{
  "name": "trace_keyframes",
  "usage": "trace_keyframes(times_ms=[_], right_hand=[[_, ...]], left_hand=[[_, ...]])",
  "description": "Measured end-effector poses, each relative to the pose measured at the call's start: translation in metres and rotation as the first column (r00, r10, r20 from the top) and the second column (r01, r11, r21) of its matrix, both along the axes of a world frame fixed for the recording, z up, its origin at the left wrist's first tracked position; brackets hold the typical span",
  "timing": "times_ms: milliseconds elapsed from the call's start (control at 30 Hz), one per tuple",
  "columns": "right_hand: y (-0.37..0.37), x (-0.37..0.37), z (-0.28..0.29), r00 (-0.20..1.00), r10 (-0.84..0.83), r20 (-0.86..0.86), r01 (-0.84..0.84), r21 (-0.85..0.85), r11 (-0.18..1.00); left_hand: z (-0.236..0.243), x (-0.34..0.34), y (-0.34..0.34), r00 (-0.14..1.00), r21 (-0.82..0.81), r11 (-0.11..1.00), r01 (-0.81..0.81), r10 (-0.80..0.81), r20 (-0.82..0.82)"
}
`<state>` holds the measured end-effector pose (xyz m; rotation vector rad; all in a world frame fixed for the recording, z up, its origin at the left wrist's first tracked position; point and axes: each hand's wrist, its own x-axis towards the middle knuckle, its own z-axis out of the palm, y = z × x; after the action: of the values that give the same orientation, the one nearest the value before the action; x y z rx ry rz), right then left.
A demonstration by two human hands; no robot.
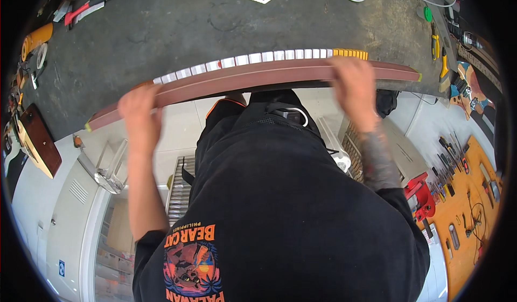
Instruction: The person rubs a guitar neck with a polishing block.
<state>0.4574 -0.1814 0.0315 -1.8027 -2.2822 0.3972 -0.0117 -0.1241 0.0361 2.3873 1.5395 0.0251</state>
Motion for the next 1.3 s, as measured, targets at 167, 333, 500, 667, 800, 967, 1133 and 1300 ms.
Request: trace_keyframes(times_ms=[167, 333, 500, 667, 800, 967, 1133, 1300], right_hand=[[-0.005, 0.089, 0.008, 0.995, -0.039, 0.093, 0.042, -0.032, 0.999], [0.015, -0.062, 0.0, 0.999, -0.002, -0.04, 0.002, 0.0, 1.0], [0.016, -0.017, 0.002, 1.0, -0.007, 0.016, 0.008, -0.037, 0.999], [0.007, 0.088, 0.013, 0.997, -0.028, 0.074, 0.033, -0.068, 0.997], [0.017, -0.012, 0.002, 1.0, 0.015, 0.016, -0.015, -0.005, 1.0], [0.028, -0.074, 0.002, 0.998, 0.008, -0.065, -0.006, 0.018, 1.0], [0.012, 0.078, 0.01, 0.997, -0.039, 0.07, 0.043, -0.068, 0.997], [0.019, 0.022, 0.005, 0.999, 0.022, 0.046, -0.022, -0.021, 1.0]], left_hand=[[0.004, 0.092, 0.003, 0.992, -0.044, 0.997, 0.063, -0.057, 0.114], [0.007, -0.055, 0.016, 0.996, 0.012, 0.996, -0.084, 0.084, -0.03], [0.01, -0.013, 0.018, 1.0, -0.092, 0.996, -0.007, 0.007, -0.004], [0.008, 0.091, 0.017, 0.992, -0.076, 0.993, 0.092, -0.084, 0.094], [0.007, -0.009, 0.022, 1.0, -0.036, 0.999, -0.03, 0.03, -0.007], [0.012, -0.073, 0.027, 0.993, -0.058, 0.994, -0.088, 0.083, -0.084], [0.005, 0.082, 0.02, 0.991, -0.038, 0.996, 0.08, -0.075, 0.115], [0.005, 0.022, 0.025, 0.999, -0.033, 0.999, 0.036, -0.036, 0.013]])
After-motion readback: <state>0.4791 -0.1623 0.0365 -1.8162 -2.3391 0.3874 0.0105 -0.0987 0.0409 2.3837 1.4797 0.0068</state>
